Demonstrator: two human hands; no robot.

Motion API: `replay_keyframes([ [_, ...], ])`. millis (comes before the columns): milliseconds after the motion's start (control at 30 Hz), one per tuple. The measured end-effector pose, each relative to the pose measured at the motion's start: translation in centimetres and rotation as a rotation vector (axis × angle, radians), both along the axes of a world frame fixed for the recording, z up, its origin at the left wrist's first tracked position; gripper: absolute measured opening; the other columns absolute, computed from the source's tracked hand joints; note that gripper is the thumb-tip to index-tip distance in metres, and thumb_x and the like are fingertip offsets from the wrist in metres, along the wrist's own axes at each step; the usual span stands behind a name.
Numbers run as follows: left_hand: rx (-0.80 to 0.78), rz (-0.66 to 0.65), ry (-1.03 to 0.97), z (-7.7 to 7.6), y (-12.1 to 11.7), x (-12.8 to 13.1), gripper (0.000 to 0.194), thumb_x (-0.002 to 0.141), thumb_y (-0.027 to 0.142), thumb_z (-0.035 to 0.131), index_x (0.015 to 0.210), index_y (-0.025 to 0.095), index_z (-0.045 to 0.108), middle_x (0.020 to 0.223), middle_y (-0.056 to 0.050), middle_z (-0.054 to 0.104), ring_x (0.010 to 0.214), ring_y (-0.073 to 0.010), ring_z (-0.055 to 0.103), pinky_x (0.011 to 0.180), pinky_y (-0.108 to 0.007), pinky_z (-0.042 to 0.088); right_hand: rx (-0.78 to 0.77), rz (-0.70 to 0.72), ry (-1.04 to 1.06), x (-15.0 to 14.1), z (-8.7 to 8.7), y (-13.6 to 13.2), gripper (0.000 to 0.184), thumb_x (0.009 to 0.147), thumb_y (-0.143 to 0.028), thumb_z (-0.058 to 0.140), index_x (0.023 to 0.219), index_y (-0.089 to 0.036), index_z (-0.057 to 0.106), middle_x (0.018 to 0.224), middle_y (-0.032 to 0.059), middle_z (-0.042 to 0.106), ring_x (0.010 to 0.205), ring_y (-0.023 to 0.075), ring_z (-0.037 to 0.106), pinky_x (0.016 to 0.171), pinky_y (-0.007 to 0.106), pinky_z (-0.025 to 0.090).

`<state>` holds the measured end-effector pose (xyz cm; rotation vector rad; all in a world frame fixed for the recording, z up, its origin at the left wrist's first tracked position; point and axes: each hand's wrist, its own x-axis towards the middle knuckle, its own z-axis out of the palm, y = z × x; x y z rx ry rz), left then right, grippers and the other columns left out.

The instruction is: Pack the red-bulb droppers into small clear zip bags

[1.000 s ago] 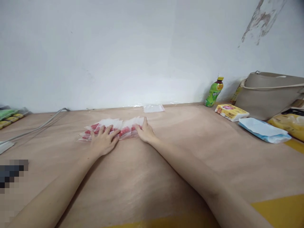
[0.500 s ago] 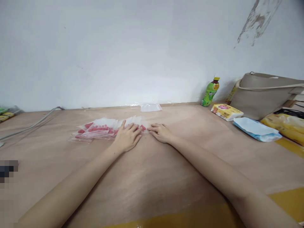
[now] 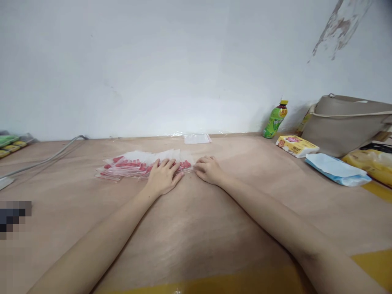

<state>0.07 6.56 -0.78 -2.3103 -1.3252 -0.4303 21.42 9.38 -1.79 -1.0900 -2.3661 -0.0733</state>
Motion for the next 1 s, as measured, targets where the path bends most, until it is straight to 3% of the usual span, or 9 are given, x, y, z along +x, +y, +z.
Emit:
replay_keyframes([
  [133, -0.005, -0.007, 0.005, 0.0, 0.0, -0.1, 0.038, 0.09, 0.044, 0.037, 0.115, 0.021, 0.055, 0.12, -0.01, 0.054, 0.112, -0.028, 0.045, 0.097, -0.048, 0.026, 0.098, 0.012, -0.117, 0.4, 0.1, 0.7, 0.028, 0.086, -0.025, 0.039, 0.082, -0.017, 0.066, 0.086, 0.0085, 0.064, 0.087, 0.0198, 0.051, 0.082, 0.036, 0.028],
  [300, -0.003, -0.041, 0.006, 0.1, 0.0, -0.2, 0.036, 0.089, 0.043, 0.04, 0.11, 0.02, 0.058, 0.121, -0.01, 0.053, 0.116, -0.0292, 0.042, 0.1, -0.051, 0.022, 0.109, -0.07, -0.083, 4.1, -0.2, -0.5, 0.028, 0.086, -0.024, 0.04, 0.075, -0.015, 0.064, 0.081, 0.009, 0.064, 0.081, 0.0195, 0.052, 0.08, 0.036, 0.03],
  [367, -0.005, -0.103, -0.019, 0.1, -0.2, 0.0, 0.036, 0.089, 0.042, 0.041, 0.111, 0.019, 0.058, 0.125, -0.011, 0.05, 0.119, -0.029, 0.039, 0.103, -0.051, 0.02, 0.07, -0.036, -0.001, 5.6, -0.4, -1.5, 0.025, 0.085, -0.028, 0.043, 0.082, -0.017, 0.065, 0.086, 0.0083, 0.063, 0.084, 0.0193, 0.053, 0.081, 0.035, 0.032],
  [467, -0.068, -0.26, -0.139, -0.3, -0.7, 1.1, 0.036, 0.088, 0.04, 0.044, 0.115, 0.019, 0.056, 0.125, -0.009, 0.05, 0.115, -0.0259, 0.045, 0.099, -0.043, 0.033, -0.019, 0.046, 0.134, 6.8, -0.6, -2.6, 0.033, 0.079, -0.038, 0.054, 0.105, -0.019, 0.06, 0.099, 0.0085, 0.06, 0.09, 0.0199, 0.053, 0.082, 0.034, 0.038],
  [567, -0.123, -0.355, -0.259, -1.0, -0.9, 2.4, 0.033, 0.088, 0.033, 0.047, 0.116, 0.017, 0.055, 0.121, -0.01, 0.053, 0.106, -0.0219, 0.053, 0.088, -0.034, 0.044, -0.087, 0.07, 0.237, 7.0, -0.8, -2.8, 0.042, 0.076, -0.035, 0.056, 0.116, -0.02, 0.054, 0.103, 0.0089, 0.057, 0.086, 0.0188, 0.055, 0.076, 0.033, 0.044],
  [767, -0.132, -0.381, -0.307, -1.6, 0.1, 3.0, 0.02, 0.087, 0.018, 0.045, 0.091, 0.016, 0.064, 0.097, -0.006, 0.064, 0.085, -0.0177, 0.061, 0.078, -0.03, 0.049, -0.007, 0.134, 0.331, 6.2, -1.7, -1.1, 0.031, 0.077, -0.013, 0.044, 0.102, -0.018, 0.062, 0.096, 0.0089, 0.058, 0.076, 0.0149, 0.058, 0.069, 0.03, 0.049],
  [867, -0.131, -0.386, -0.327, -1.5, 0.3, 2.8, 0.018, 0.086, 0.015, 0.045, 0.087, 0.016, 0.063, 0.094, -0.006, 0.064, 0.084, -0.0178, 0.061, 0.078, -0.03, 0.049, 0.09, 0.174, 0.293, 6.1, -2.0, -0.4, 0.026, 0.077, -0.013, 0.045, 0.094, -0.018, 0.064, 0.091, 0.0084, 0.059, 0.078, 0.0159, 0.059, 0.069, 0.029, 0.05],
  [1000, -0.116, -0.381, -0.354, -1.3, 0.1, 2.6, 0.015, 0.088, 0.016, 0.043, 0.087, 0.016, 0.059, 0.091, -0.006, 0.063, 0.08, -0.0172, 0.061, 0.073, -0.029, 0.049, 0.101, 0.211, 0.268, 6.1, -2.0, -0.3, 0.023, 0.08, -0.018, 0.048, 0.095, -0.021, 0.064, 0.091, 0.0071, 0.059, 0.075, 0.0143, 0.06, 0.066, 0.027, 0.051],
])
